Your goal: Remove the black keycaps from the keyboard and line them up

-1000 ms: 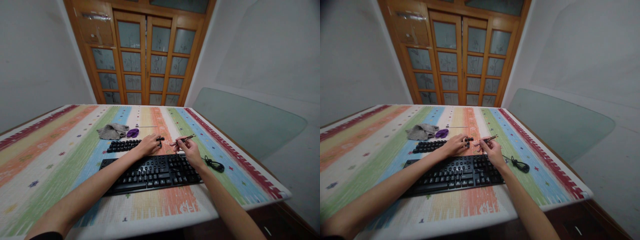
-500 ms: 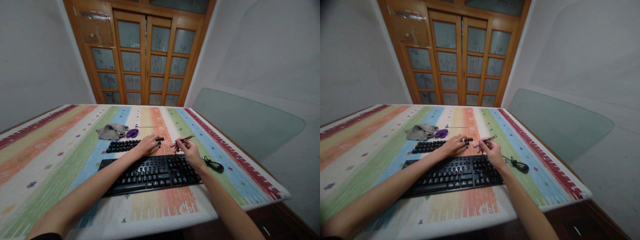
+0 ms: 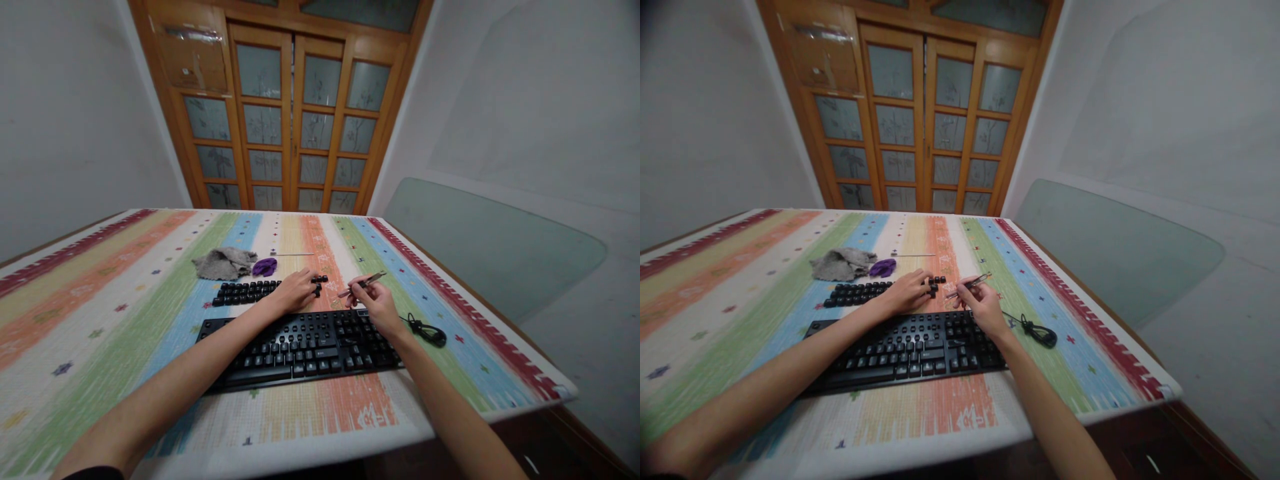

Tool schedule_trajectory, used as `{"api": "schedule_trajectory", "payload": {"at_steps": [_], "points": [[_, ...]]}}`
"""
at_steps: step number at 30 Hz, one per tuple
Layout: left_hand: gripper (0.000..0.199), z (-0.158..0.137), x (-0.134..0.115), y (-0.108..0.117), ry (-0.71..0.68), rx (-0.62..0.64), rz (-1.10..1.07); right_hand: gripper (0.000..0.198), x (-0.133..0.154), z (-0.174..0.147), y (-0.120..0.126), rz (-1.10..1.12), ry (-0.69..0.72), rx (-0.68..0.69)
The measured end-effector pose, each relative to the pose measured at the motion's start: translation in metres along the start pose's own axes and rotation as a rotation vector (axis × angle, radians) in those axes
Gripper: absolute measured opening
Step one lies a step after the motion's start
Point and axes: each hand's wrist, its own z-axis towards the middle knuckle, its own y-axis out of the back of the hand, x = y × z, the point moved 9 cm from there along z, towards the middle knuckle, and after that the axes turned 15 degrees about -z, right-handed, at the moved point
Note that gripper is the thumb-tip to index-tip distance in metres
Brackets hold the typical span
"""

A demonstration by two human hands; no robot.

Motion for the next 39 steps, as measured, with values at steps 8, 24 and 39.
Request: {"api": "schedule_trajectory", "payload": {"at_steps": [8, 24, 39], "points": [[0.02, -0.002, 0.004, 0.014, -0.013, -0.079, 0.004, 0.045, -0.001, 0.0, 0.002, -0.006, 0.01, -0.009], [0.024, -0.128, 0.041, 0.118, 0.214, -0.365, -0.193, 0.043, -0.004, 0.0, -0.017, -0.04, -0.011, 0.07], [0.028, -0.252, 0.065, 0.118, 0.582, -0.379, -0.431, 0.022, 0.049, -0.014, -0.137, -0.431, 0.277, 0.428]]}}
